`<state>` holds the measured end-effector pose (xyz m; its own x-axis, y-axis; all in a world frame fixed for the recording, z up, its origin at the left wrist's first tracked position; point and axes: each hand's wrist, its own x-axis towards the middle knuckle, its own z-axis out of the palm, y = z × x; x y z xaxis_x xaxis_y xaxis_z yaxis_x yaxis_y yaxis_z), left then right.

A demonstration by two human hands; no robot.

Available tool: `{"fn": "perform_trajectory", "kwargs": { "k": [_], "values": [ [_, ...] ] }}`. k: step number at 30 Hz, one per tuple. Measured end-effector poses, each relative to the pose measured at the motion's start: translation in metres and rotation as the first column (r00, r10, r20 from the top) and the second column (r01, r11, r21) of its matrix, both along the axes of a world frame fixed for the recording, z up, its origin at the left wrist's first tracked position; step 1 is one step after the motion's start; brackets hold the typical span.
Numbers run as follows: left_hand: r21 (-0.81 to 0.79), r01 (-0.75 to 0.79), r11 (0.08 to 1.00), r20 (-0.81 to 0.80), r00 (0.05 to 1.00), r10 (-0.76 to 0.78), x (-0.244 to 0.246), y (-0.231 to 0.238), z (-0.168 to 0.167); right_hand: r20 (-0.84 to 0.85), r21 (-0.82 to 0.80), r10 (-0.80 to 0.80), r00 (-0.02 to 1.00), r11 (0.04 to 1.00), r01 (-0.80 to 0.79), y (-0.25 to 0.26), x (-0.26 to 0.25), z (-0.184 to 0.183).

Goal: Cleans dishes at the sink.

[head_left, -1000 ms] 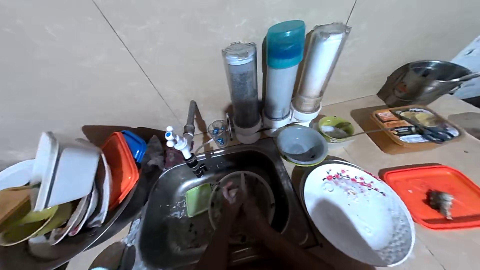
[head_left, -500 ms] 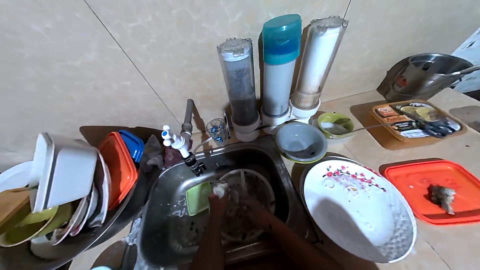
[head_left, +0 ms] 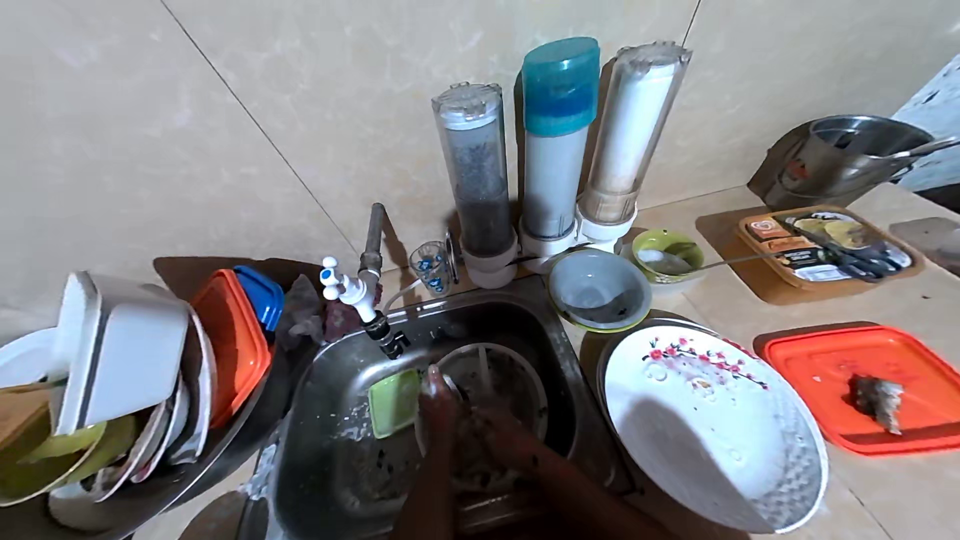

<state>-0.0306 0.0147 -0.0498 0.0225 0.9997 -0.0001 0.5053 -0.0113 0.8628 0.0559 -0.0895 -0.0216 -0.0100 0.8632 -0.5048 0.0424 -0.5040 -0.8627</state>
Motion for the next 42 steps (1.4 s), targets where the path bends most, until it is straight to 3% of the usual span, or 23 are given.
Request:
{"fn": "perform_trajectory", "kwargs": {
  "k": [2, 4, 8, 12, 15, 20, 24, 27, 31, 33, 35, 38, 40, 42],
  "values": [
    [-0.158, 0.118, 0.98, 0.206, 0.975, -0.084, -0.002, -0.014, 0.01, -0.063, -0.039, -0.07, 0.996, 0.997, 0.068, 0.002, 0.004, 0.002],
    [-0.217, 0.253, 0.943, 0.407, 0.901, -0.148, -0.003, -0.03, 0.015, -0.093, -0.035, -0.162, 0.983, 0.987, 0.159, 0.004, 0.007, 0.003],
    [-0.357, 0.449, 0.819, 0.67, 0.734, -0.11, -0.008, -0.031, 0.017, -0.28, -0.056, -0.248, 0.927, 0.969, 0.242, 0.004, 0.012, -0.001],
    [-0.212, 0.343, 0.915, 0.531, 0.826, -0.187, -0.012, -0.013, 0.002, -0.284, -0.094, -0.214, 0.935, 0.976, 0.195, 0.006, 0.008, -0.002],
    [-0.031, 0.248, 0.968, 0.562, 0.805, -0.188, -0.017, 0.003, -0.006, -0.228, -0.11, -0.143, 0.963, 0.987, 0.121, 0.002, 0.004, -0.002],
    [-0.285, 0.285, 0.915, 0.531, 0.842, -0.097, -0.015, -0.012, -0.001, -0.16, -0.104, -0.103, 0.982, 0.991, 0.087, 0.0, 0.009, 0.006],
    [-0.02, 0.256, 0.966, 0.616, 0.765, -0.19, -0.022, 0.0, -0.008, -0.204, -0.062, -0.085, 0.975, 0.995, 0.074, -0.001, 0.003, -0.004],
    [-0.059, 0.21, 0.976, 0.731, 0.675, -0.101, -0.021, 0.002, -0.007, -0.201, -0.026, -0.048, 0.978, 0.999, 0.043, 0.0, 0.001, -0.016],
    [-0.307, 0.306, 0.901, 0.663, 0.748, -0.028, -0.02, -0.011, 0.007, -0.19, -0.03, -0.058, 0.98, 0.998, 0.053, -0.002, 0.006, -0.007],
    [-0.184, 0.328, 0.927, 0.632, 0.761, -0.144, -0.028, -0.004, 0.002, -0.192, -0.001, -0.049, 0.98, 0.999, 0.049, -0.002, 0.002, -0.011],
    [-0.042, 0.21, 0.977, 0.651, 0.747, -0.133, -0.028, 0.009, -0.001, -0.225, 0.031, -0.025, 0.974, 0.999, 0.033, 0.0, -0.002, -0.018],
    [-0.099, 0.056, 0.994, 0.654, 0.756, 0.022, -0.013, 0.004, 0.0, -0.265, 0.036, -0.045, 0.963, 0.998, 0.056, -0.003, -0.007, -0.017],
    [-0.143, 0.103, 0.984, 0.543, 0.84, -0.009, -0.006, -0.015, 0.002, -0.22, -0.024, -0.088, 0.972, 0.996, 0.085, -0.005, -0.003, -0.008],
    [-0.156, 0.164, 0.974, 0.529, 0.847, -0.058, -0.003, -0.025, 0.004, -0.173, -0.036, -0.116, 0.978, 0.993, 0.111, -0.005, 0.004, -0.001]
  ]
}}
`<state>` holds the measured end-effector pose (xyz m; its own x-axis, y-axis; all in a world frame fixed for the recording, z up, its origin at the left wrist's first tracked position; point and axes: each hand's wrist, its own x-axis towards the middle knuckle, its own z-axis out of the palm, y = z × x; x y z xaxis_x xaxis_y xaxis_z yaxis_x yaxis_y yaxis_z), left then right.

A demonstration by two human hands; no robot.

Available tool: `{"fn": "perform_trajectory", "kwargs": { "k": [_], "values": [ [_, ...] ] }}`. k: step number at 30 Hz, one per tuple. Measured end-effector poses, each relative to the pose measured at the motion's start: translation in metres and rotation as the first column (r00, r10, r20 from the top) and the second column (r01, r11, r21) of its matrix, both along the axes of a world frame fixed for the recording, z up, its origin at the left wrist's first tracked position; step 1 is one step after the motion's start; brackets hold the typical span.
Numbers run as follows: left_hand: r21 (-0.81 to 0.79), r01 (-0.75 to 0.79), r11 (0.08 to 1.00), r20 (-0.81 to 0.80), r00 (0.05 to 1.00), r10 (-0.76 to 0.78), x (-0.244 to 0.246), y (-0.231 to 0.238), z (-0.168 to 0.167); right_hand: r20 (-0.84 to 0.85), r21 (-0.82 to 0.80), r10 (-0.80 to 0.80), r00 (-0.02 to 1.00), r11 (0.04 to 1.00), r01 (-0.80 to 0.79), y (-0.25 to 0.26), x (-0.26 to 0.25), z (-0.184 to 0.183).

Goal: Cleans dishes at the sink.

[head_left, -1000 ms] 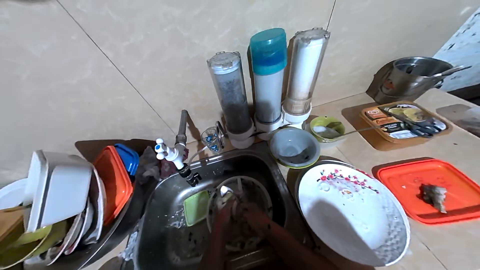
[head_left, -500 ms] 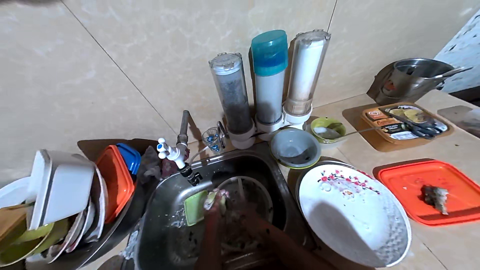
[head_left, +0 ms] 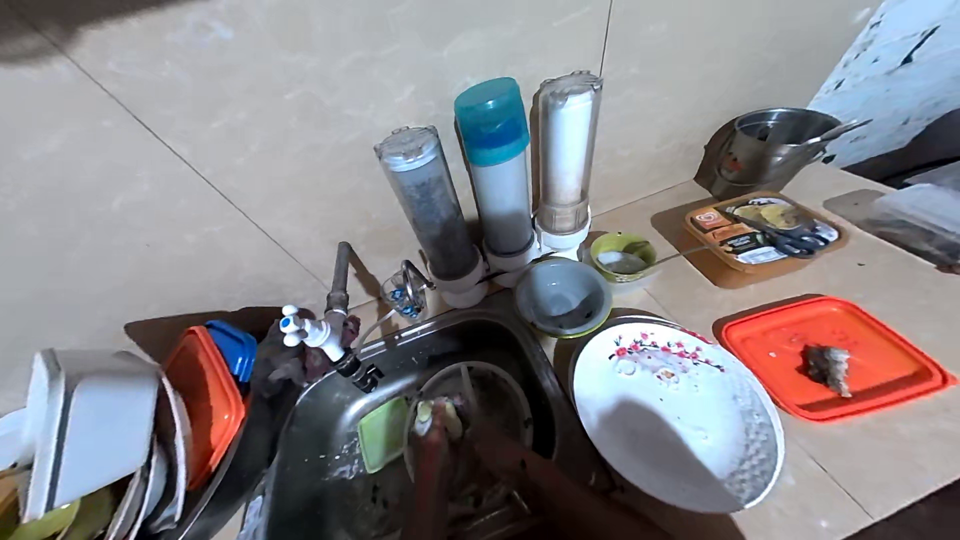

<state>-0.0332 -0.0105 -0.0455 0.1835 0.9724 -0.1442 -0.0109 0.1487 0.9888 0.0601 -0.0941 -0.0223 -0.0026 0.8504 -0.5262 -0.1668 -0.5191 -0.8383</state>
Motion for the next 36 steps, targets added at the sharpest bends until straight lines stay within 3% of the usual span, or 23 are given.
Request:
{"fn": "perform_trajectory", "kwargs": {
  "k": [2, 5, 7, 9, 11, 13, 15, 17, 20, 23, 25, 27, 29, 31, 33, 36],
  "values": [
    [-0.054, 0.063, 0.997, 0.044, 0.997, -0.06, -0.001, -0.001, 0.013, 0.012, 0.051, -0.032, 0.999, 0.998, 0.031, 0.0, -0.001, -0.003],
    [-0.085, 0.18, 0.98, -0.117, 0.975, -0.189, -0.01, 0.004, 0.037, -0.048, 0.102, -0.037, 0.998, 0.994, 0.042, -0.001, -0.003, -0.002],
    [0.026, 0.137, 0.99, -0.176, 0.976, -0.13, -0.015, 0.016, 0.045, -0.098, 0.138, -0.016, 0.995, 0.99, 0.029, 0.0, -0.007, -0.001],
    [0.104, 0.023, 0.994, -0.039, 0.999, -0.019, -0.017, 0.035, 0.05, -0.122, 0.195, 0.016, 0.992, 0.981, 0.009, 0.001, -0.009, -0.005],
    [0.057, 0.015, 0.998, 0.038, 0.999, -0.017, -0.012, 0.032, 0.053, -0.086, 0.212, -0.032, 0.996, 0.976, 0.05, 0.0, -0.01, -0.006],
    [-0.013, 0.104, 0.994, -0.13, 0.986, -0.105, -0.002, 0.007, 0.051, -0.039, 0.225, -0.141, 0.989, 0.963, 0.146, -0.001, -0.008, -0.004],
    [-0.003, 0.185, 0.983, -0.337, 0.925, -0.175, 0.006, -0.01, 0.046, -0.037, 0.185, -0.198, 0.98, 0.962, 0.201, -0.003, -0.003, 0.005],
    [0.109, 0.254, 0.961, -0.449, 0.875, -0.181, 0.015, -0.011, 0.053, -0.075, 0.224, -0.321, 0.944, 0.917, 0.329, -0.003, -0.005, 0.004],
    [0.251, 0.402, 0.881, -0.537, 0.815, -0.219, 0.051, -0.015, 0.096, -0.233, 0.168, -0.56, 0.795, 0.782, 0.6, -0.001, -0.003, -0.002],
    [0.034, 0.608, 0.793, -0.581, 0.658, -0.48, 0.101, -0.02, 0.134, -0.193, -0.005, -0.735, 0.65, 0.663, 0.748, 0.006, 0.008, -0.015],
    [-0.102, 0.692, 0.715, -0.529, 0.571, -0.628, 0.128, -0.023, 0.144, -0.144, -0.102, -0.76, 0.634, 0.649, 0.754, 0.007, 0.014, -0.016],
    [-0.101, 0.72, 0.686, -0.534, 0.543, -0.648, 0.137, -0.018, 0.15, -0.129, -0.154, -0.766, 0.63, 0.643, 0.75, 0.009, 0.016, -0.016],
    [0.046, 0.672, 0.739, -0.556, 0.632, -0.54, 0.127, -0.003, 0.14, -0.146, -0.163, -0.765, 0.627, 0.644, 0.748, 0.009, 0.016, -0.017],
    [0.131, 0.577, 0.806, -0.624, 0.68, -0.385, 0.105, 0.023, 0.11, -0.142, -0.165, -0.759, 0.636, 0.652, 0.74, 0.009, 0.016, -0.017],
    [0.046, 0.469, 0.882, -0.719, 0.629, -0.297, 0.072, 0.038, 0.067, -0.121, -0.178, -0.733, 0.669, 0.679, 0.712, 0.009, 0.015, -0.015],
    [-0.202, 0.346, 0.916, -0.794, 0.49, -0.36, 0.029, 0.032, 0.005, -0.13, -0.209, -0.729, 0.672, 0.682, 0.7, 0.011, 0.01, -0.01]
  ]
}}
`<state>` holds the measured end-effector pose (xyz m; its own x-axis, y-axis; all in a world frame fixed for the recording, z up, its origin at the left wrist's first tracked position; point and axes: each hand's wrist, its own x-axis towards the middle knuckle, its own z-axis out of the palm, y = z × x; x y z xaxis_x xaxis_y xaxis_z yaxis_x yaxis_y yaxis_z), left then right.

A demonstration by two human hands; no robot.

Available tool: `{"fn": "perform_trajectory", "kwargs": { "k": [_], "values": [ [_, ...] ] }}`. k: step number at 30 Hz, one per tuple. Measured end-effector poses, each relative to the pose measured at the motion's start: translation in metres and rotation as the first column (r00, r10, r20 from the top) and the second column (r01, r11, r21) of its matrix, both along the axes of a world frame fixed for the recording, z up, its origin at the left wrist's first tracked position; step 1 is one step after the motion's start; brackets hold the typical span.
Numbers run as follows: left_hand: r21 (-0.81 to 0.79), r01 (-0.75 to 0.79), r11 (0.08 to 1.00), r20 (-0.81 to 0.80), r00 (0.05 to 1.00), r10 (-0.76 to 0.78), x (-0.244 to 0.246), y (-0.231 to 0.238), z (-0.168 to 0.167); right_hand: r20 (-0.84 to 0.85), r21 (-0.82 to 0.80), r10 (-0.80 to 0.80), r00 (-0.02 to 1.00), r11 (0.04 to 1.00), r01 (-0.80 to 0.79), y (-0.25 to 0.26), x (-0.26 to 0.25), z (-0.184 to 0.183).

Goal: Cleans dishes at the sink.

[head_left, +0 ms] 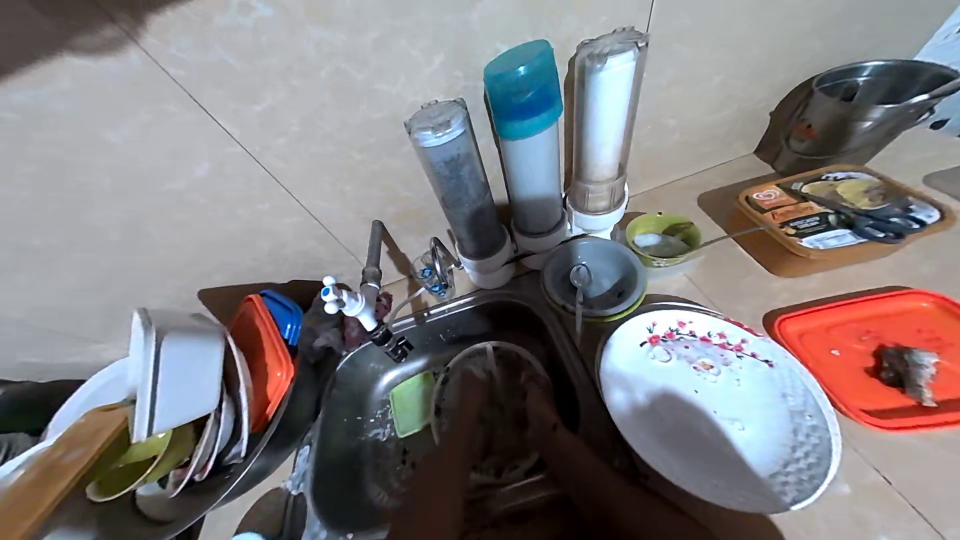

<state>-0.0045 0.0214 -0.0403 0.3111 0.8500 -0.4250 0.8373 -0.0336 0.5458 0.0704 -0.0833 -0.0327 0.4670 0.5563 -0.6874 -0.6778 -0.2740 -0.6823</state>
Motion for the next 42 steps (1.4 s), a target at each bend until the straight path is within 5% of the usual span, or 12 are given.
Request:
{"fn": "perform_trajectory", "kwargs": {
  "k": [3, 7, 11, 15, 17, 21, 24, 27, 31, 37, 42],
  "values": [
    [-0.071, 0.067, 0.995, -0.023, 0.997, -0.069, -0.01, -0.012, -0.035, -0.045, -0.002, -0.008, 0.999, 1.0, 0.008, 0.002, -0.002, 0.004],
    [-0.136, 0.169, 0.976, 0.06, 0.985, -0.162, -0.006, -0.022, -0.015, -0.11, -0.068, -0.062, 0.992, 0.996, 0.055, 0.005, -0.008, 0.001],
    [0.041, 0.011, 0.999, 0.413, 0.91, -0.027, -0.023, -0.031, 0.008, -0.296, 0.013, -0.051, 0.954, 0.998, 0.057, 0.0, -0.015, 0.003],
    [0.289, 0.283, 0.915, 0.385, 0.84, -0.381, -0.055, -0.057, 0.023, -0.461, 0.428, 0.294, 0.837, 0.9, -0.081, -0.006, -0.017, -0.015],
    [0.313, 0.315, 0.896, 0.393, 0.816, -0.424, -0.069, -0.07, 0.029, -0.346, 0.324, 0.299, 0.889, 0.928, -0.186, -0.009, -0.016, 0.001],
    [0.452, 0.063, 0.89, 0.469, 0.832, -0.297, -0.124, -0.086, 0.039, -0.324, 0.243, 0.397, 0.859, 0.912, -0.33, -0.008, -0.022, 0.002],
    [0.581, -0.23, 0.781, 0.554, 0.814, -0.172, -0.192, -0.072, 0.053, -0.295, 0.289, 0.449, 0.843, 0.883, -0.369, -0.005, -0.02, -0.006],
    [0.656, -0.356, 0.665, 0.418, 0.906, 0.073, -0.267, -0.051, 0.088, -0.261, 0.315, 0.455, 0.851, 0.874, -0.37, -0.003, -0.017, -0.008],
    [0.645, -0.401, 0.65, 0.142, 0.899, 0.414, -0.341, -0.041, 0.093, -0.256, 0.309, 0.446, 0.857, 0.878, -0.365, -0.004, -0.015, -0.003],
    [0.731, -0.156, 0.665, -0.134, 0.922, 0.363, -0.345, -0.051, 0.04, -0.232, 0.3, 0.486, 0.843, 0.86, -0.413, -0.004, -0.015, -0.005],
    [0.63, -0.305, 0.714, -0.039, 0.906, 0.422, -0.342, -0.042, 0.062, -0.206, 0.341, 0.55, 0.81, 0.816, -0.467, -0.005, -0.014, -0.006]
  ]
}}
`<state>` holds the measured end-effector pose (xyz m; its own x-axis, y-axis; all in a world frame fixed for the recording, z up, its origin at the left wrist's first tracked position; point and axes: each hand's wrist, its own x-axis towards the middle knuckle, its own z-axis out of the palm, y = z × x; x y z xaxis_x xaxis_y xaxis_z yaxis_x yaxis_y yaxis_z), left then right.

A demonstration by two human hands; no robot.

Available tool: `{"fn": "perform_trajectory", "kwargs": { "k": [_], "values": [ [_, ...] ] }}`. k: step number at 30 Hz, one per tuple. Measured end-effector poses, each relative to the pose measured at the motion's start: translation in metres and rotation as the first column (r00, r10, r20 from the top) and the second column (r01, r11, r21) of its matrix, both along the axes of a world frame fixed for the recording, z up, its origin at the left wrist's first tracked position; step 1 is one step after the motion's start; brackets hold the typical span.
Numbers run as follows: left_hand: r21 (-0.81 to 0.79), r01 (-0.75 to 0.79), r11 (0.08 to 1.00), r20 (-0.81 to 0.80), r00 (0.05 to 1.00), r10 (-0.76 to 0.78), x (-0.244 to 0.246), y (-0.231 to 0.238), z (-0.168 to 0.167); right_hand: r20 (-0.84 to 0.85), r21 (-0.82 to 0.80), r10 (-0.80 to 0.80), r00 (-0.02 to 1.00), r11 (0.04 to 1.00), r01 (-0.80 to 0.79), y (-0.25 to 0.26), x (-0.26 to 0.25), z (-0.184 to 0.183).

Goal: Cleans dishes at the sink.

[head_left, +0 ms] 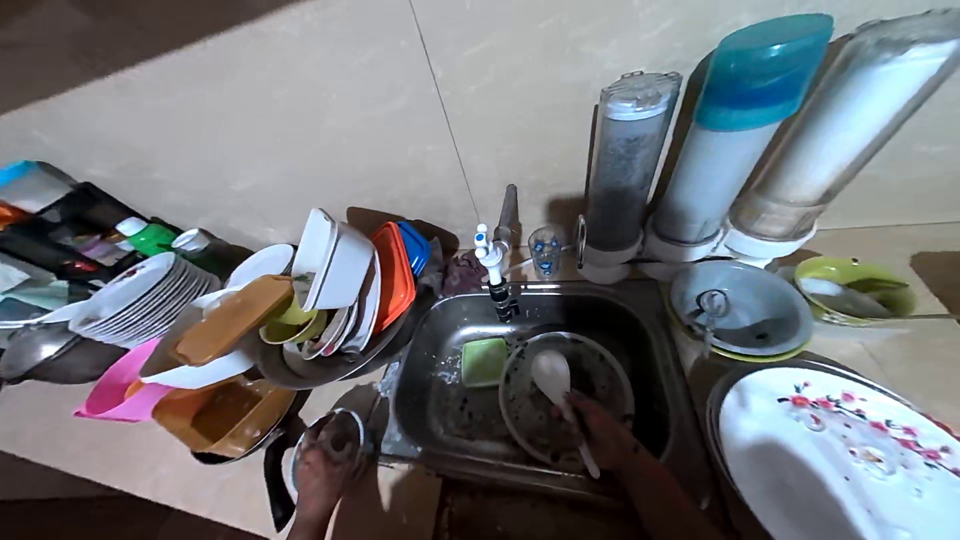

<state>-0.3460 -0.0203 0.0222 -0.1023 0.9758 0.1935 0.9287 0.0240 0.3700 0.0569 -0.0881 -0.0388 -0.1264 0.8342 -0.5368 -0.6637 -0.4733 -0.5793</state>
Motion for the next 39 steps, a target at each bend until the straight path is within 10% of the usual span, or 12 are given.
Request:
{"fn": "perform_trajectory", "kwargs": {
  "k": [6, 13, 19, 24, 29, 33, 35, 39],
  "values": [
    [0.469, 0.282, 0.837, -0.01, 0.949, -0.315, 0.048, -0.004, 0.002, 0.191, -0.007, 0.053, 0.98, 0.999, -0.052, 0.002, -0.006, 0.014],
    [0.526, 0.662, 0.534, 0.249, 0.48, -0.841, 0.252, -0.008, -0.062, 0.414, 0.193, 0.154, 0.897, 0.948, -0.251, -0.009, -0.012, 0.004],
    [0.367, 0.473, 0.801, 0.579, 0.558, -0.595, 0.279, 0.04, -0.069, 0.579, 0.145, 0.214, 0.787, 0.922, -0.358, -0.009, -0.005, 0.007],
    [0.505, 0.738, 0.448, 0.079, 0.477, -0.875, 0.283, 0.016, -0.078, 0.65, 0.21, 0.107, 0.753, 0.927, -0.312, -0.008, -0.004, -0.002],
    [0.068, 0.477, 0.876, 0.616, 0.67, -0.413, 0.289, 0.037, -0.03, 0.758, 0.193, 0.078, 0.648, 0.922, -0.337, -0.005, -0.006, 0.013],
    [-0.253, 0.298, 0.921, 0.948, 0.267, 0.174, 0.31, 0.014, -0.031, 0.685, 0.215, -0.032, 0.727, 0.963, -0.161, -0.004, -0.01, 0.013],
    [-0.277, 0.295, 0.914, 0.957, 0.173, 0.234, 0.323, -0.013, -0.035, 0.667, 0.181, -0.069, 0.742, 0.981, -0.071, -0.004, -0.011, 0.008],
    [-0.149, 0.405, 0.902, 0.909, 0.414, -0.036, 0.338, -0.059, -0.019, 0.72, 0.246, -0.108, 0.686, 0.963, -0.107, -0.01, -0.008, 0.0]
  ]
}}
